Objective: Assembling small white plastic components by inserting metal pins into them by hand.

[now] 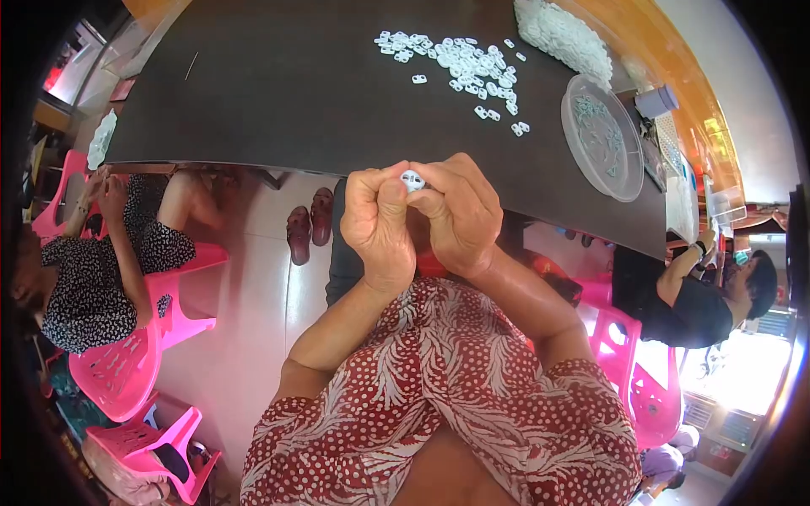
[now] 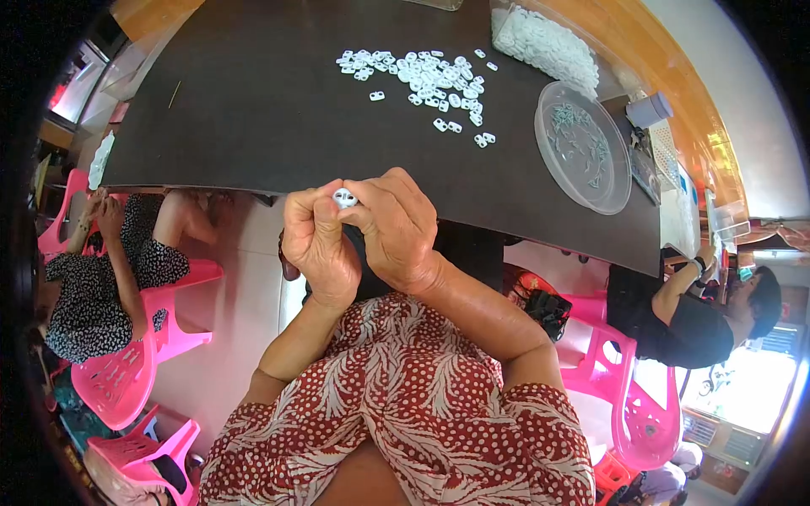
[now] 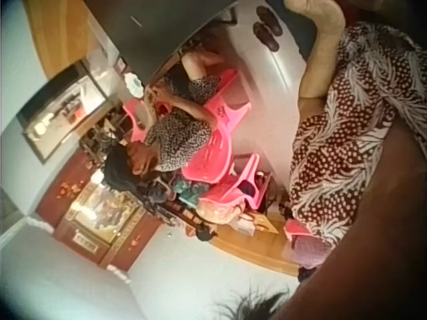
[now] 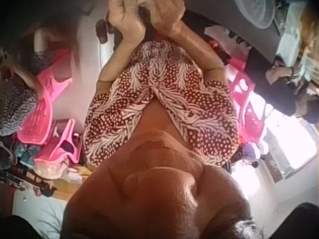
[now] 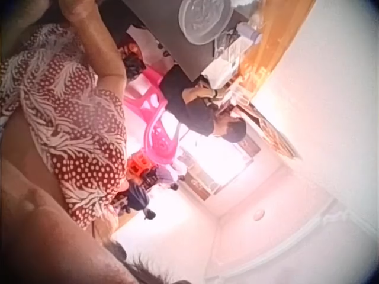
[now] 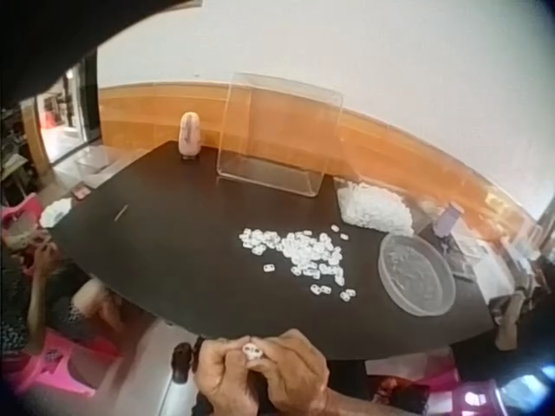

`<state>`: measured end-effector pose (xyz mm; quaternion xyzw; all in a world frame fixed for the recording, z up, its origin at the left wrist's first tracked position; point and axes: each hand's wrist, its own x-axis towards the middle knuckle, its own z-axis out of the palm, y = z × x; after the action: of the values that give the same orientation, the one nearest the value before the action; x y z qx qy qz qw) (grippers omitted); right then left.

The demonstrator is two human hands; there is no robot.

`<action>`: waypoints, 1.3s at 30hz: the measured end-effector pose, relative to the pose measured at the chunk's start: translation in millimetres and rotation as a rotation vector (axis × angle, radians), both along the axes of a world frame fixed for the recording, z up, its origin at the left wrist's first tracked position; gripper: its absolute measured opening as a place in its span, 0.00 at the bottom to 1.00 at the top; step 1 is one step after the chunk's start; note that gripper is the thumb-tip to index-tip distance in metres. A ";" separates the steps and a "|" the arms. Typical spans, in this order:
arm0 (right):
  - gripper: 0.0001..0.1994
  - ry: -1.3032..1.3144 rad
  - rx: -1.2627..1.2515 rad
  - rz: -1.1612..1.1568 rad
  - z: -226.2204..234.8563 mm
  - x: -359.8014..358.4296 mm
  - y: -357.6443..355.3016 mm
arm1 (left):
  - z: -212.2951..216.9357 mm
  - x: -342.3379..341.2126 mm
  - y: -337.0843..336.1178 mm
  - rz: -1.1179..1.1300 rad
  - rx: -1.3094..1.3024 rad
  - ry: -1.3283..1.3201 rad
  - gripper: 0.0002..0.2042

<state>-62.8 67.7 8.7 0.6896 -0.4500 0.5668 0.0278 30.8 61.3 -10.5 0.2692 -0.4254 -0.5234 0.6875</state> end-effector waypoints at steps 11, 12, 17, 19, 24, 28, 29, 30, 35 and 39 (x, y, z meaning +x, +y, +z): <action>0.13 -0.017 -0.037 -0.010 1.8 -9.9 -4.9 | 1.8 -7.9 -5.0 0.002 0.001 -0.109 0.09; 0.13 -0.101 0.053 -0.005 1.1 -10.3 -2.5 | 5.5 -4.8 -5.5 -0.029 0.011 -0.133 0.09; 0.10 -0.370 0.336 -0.066 18.7 -46.1 2.3 | 25.0 -3.6 -47.8 -0.119 -0.095 -0.664 0.08; 0.09 -0.379 0.404 -0.076 29.4 -64.1 -0.3 | 24.5 -5.1 -84.1 0.117 -0.503 -1.010 0.08; 0.08 -0.505 0.500 -0.219 55.0 -118.4 -11.1 | 8.5 -31.1 -133.9 0.216 -0.715 -1.281 0.04; 0.08 -0.263 0.286 -0.446 99.2 -170.0 -23.3 | 5.4 -33.1 -144.6 0.129 -0.757 -1.409 0.04; 0.08 -0.253 0.221 -0.475 109.0 -188.6 -28.9 | 7.1 -34.2 -145.1 0.104 -0.734 -1.391 0.04; 0.08 -0.160 0.199 -0.549 122.3 -208.3 -34.8 | 9.0 -34.5 -145.6 0.079 -0.707 -1.375 0.04; 0.09 0.102 0.177 -0.800 165.8 -307.6 -88.3 | 14.3 -40.6 -145.3 0.049 -0.762 -1.364 0.04; 0.14 0.204 0.145 -0.821 158.2 -312.6 -106.0 | 14.5 -35.9 -145.9 -0.023 -0.663 -1.381 0.04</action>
<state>-375.4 -38.4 166.9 0.5060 -0.7207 0.4046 0.2467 -5.1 -84.6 3.9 0.3105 -0.8959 -0.0884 0.3051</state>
